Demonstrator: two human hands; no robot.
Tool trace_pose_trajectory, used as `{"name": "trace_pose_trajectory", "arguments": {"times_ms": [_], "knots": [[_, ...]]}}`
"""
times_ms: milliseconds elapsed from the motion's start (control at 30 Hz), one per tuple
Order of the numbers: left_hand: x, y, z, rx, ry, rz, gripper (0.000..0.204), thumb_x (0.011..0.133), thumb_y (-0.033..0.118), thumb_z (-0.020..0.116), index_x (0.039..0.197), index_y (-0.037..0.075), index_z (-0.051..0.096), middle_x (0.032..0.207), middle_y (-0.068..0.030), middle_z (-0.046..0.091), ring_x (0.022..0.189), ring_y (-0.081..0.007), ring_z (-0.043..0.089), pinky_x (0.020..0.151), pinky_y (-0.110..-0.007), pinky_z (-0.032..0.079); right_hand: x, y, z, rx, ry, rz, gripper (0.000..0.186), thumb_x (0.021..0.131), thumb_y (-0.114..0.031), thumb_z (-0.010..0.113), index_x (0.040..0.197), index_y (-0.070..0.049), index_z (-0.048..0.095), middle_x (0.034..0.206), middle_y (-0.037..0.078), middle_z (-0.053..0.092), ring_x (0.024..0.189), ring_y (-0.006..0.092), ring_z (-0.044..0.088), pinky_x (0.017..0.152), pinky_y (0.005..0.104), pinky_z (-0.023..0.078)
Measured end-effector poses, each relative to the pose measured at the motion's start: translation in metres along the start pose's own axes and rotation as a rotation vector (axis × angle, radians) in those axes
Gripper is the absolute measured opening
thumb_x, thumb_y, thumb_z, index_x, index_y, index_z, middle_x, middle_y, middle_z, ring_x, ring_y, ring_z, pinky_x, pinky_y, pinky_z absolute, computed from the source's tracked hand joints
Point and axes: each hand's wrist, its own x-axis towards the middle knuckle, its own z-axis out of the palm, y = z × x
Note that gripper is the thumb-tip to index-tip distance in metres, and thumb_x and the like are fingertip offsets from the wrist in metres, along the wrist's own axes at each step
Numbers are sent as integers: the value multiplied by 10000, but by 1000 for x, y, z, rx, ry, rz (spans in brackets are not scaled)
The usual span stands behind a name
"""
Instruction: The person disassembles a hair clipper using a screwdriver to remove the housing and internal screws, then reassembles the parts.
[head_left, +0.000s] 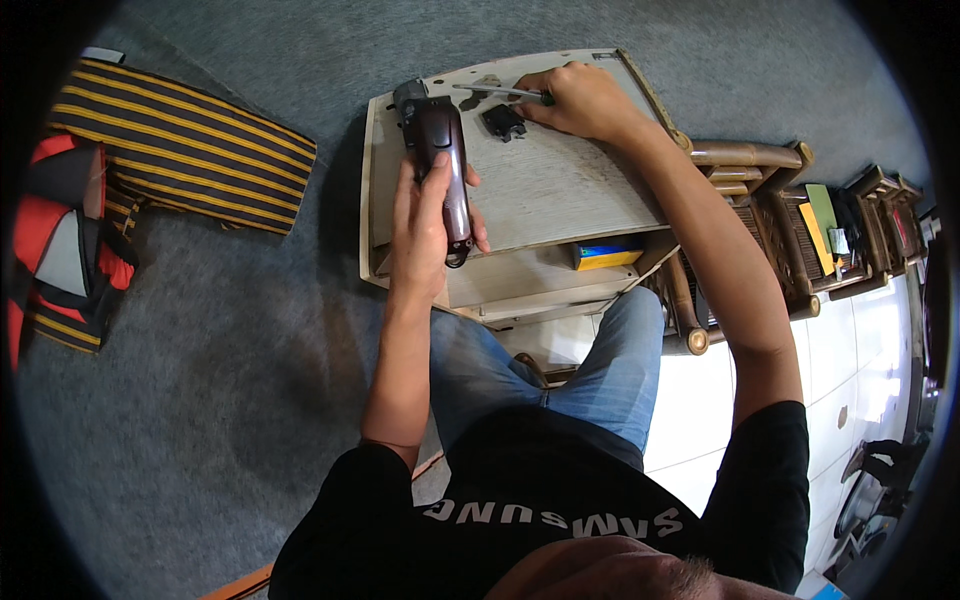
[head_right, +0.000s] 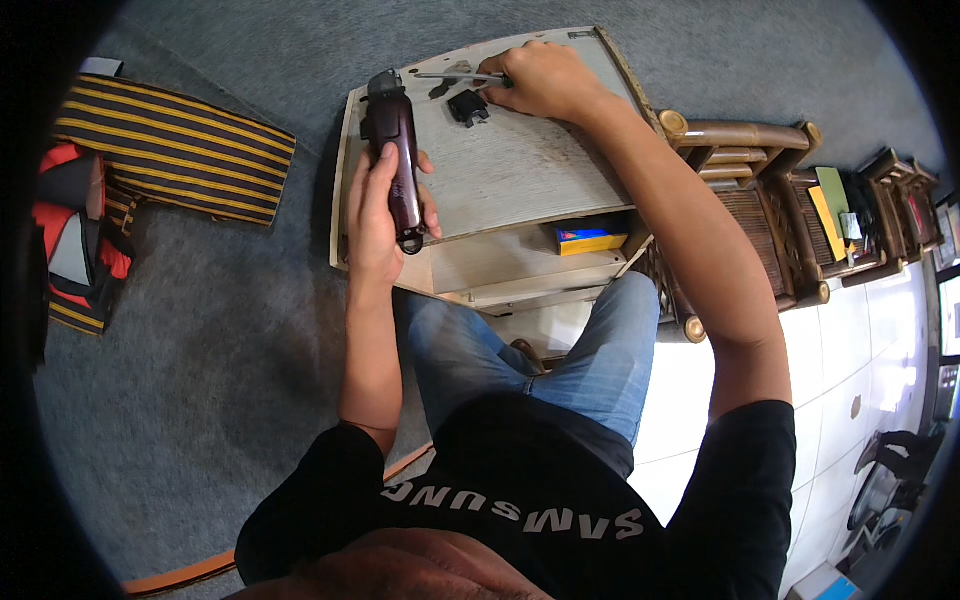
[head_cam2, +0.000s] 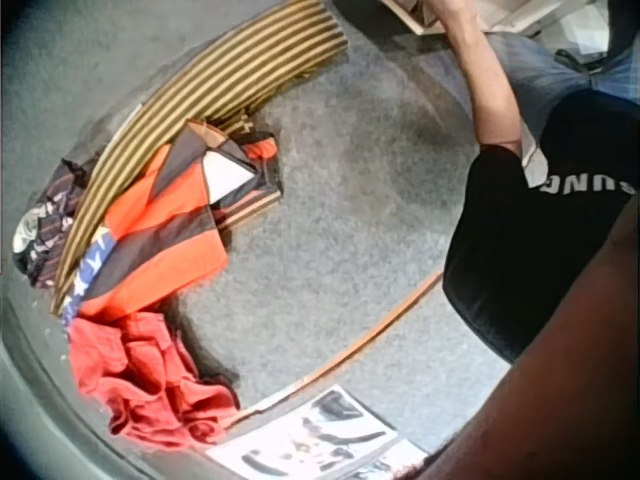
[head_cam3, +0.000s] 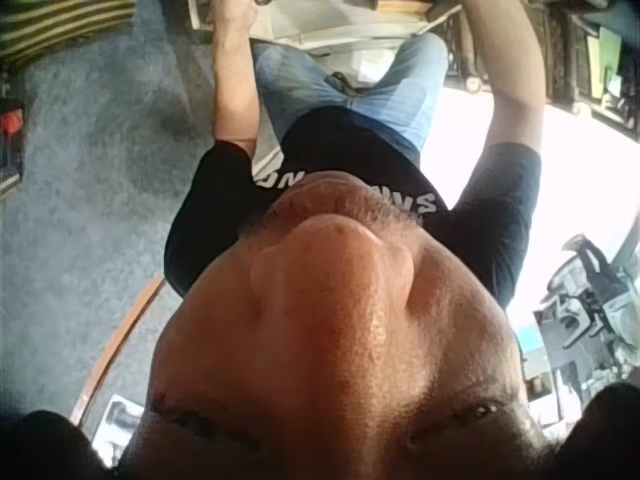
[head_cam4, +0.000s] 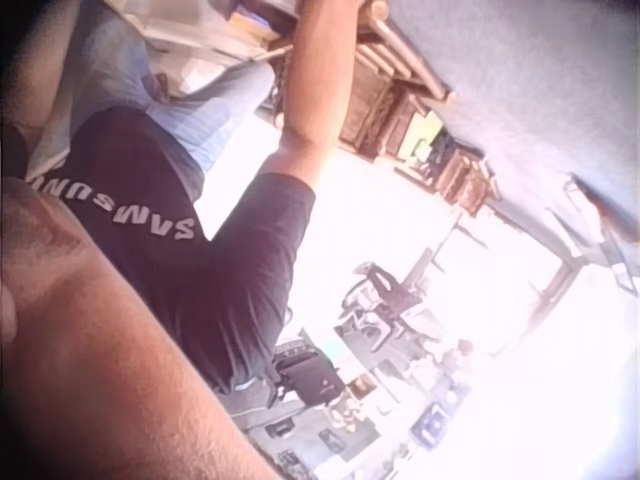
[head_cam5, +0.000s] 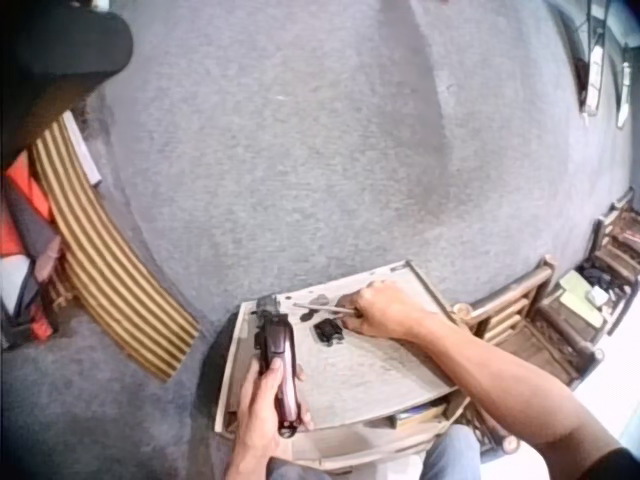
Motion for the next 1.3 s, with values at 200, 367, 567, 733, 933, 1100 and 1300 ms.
{"name": "trace_pose_trajectory", "arguments": {"times_ms": [200,367,567,733,933,1100,1300], "knots": [[-3,-4,1,29,2,23,358,1092,363,532,1256,47,495,998,-101,629,516,-151,611,415,-304,516,3,-11,1,19,-18,-37,305,964,-396,695,1176,-200,796,956,159,778,922,375,744,831,497,591],[-5,-4,1,34,-33,20,351,1086,343,540,1287,59,493,991,-101,625,516,-155,610,422,-298,507,5,-9,11,0,46,-53,308,978,-392,680,1116,-139,789,1020,146,772,942,382,737,831,503,587],[-6,-4,-2,57,-61,28,362,1084,341,543,1298,55,483,982,-106,623,521,-155,610,431,-300,508,5,-5,14,-30,80,-68,303,984,-363,670,1126,-117,774,1097,134,759,978,386,730,842,504,588],[-6,-4,-1,61,-75,14,363,1083,338,545,1299,53,480,985,-111,622,525,-154,608,439,-303,505,1,-10,10,-41,45,-76,289,991,-347,658,1134,-119,763,1107,123,755,974,384,731,855,497,592],[-6,-4,-2,82,-80,25,353,1085,334,543,1294,56,481,985,-110,622,534,-153,610,444,-300,504,1,-13,10,-63,72,-96,308,997,-340,644,1151,-95,746,1079,142,759,967,385,732,848,506,587],[-5,-2,-2,100,-122,30,339,1086,317,544,1291,55,478,998,-114,628,540,-147,610,455,-287,498,-4,-18,3,250,240,46,310,990,-293,668,1173,-52,737,991,153,776,827,356,737,753,459,582],[-8,-2,-8,41,-215,36,358,1059,272,622,1296,46,477,948,-93,633,544,-120,598,472,-272,498,-52,-84,-27,1252,289,349,285,1019,-259,715,1126,5,729,855,29,719,482,47,526,415,230,379]]}}
